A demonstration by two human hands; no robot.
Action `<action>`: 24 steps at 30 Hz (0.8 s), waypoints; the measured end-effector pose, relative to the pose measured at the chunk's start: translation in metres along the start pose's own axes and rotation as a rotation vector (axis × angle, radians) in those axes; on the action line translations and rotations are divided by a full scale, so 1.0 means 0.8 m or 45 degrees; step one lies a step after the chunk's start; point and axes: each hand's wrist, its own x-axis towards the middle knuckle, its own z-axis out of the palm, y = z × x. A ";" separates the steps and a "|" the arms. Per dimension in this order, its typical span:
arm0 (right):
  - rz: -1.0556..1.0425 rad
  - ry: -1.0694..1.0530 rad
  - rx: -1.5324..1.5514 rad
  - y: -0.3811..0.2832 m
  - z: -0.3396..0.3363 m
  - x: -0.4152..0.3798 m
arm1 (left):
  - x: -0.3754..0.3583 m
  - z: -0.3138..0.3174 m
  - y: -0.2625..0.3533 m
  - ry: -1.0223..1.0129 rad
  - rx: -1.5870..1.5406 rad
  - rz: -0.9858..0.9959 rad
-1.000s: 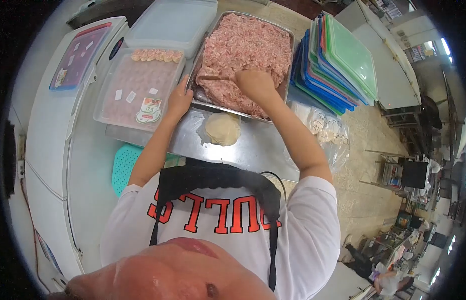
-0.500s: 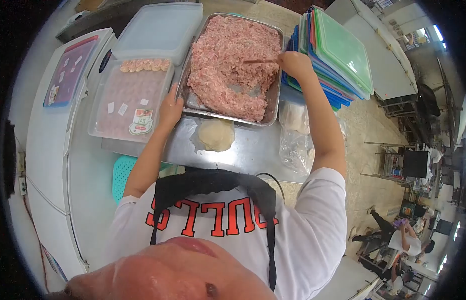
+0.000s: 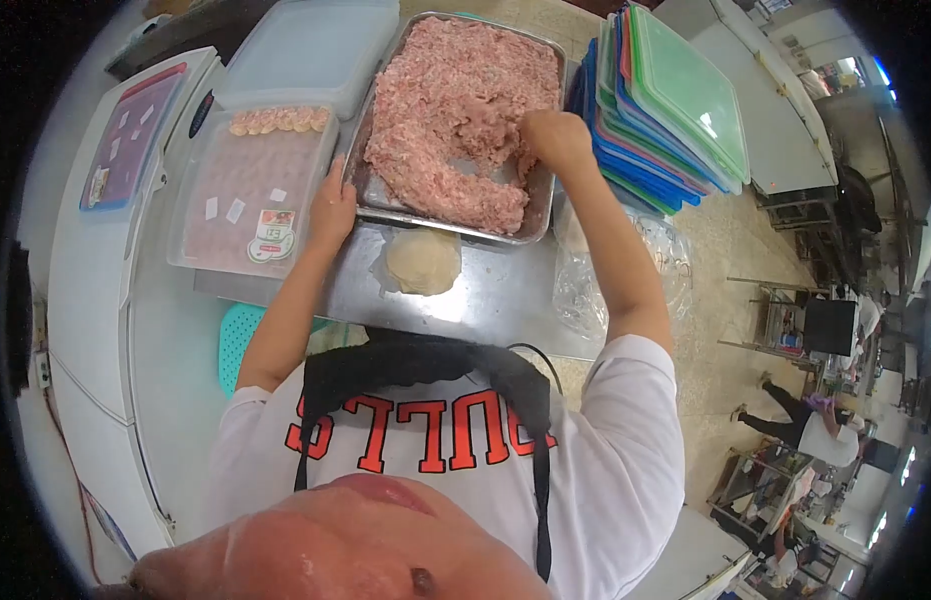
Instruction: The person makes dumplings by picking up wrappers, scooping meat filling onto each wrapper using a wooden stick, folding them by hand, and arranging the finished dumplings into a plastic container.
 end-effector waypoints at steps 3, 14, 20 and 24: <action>-0.074 -0.097 0.085 -0.037 -0.016 -0.029 | 0.002 0.004 -0.006 0.037 -0.005 0.046; 0.011 -0.042 0.164 -0.016 -0.069 -0.064 | -0.006 0.000 0.002 0.084 0.025 0.034; -0.135 0.074 0.251 -0.126 -0.010 -0.080 | -0.010 -0.004 0.011 0.091 -0.001 -0.013; -0.130 0.019 0.247 -0.076 -0.059 -0.091 | -0.009 0.008 -0.008 0.151 0.010 0.067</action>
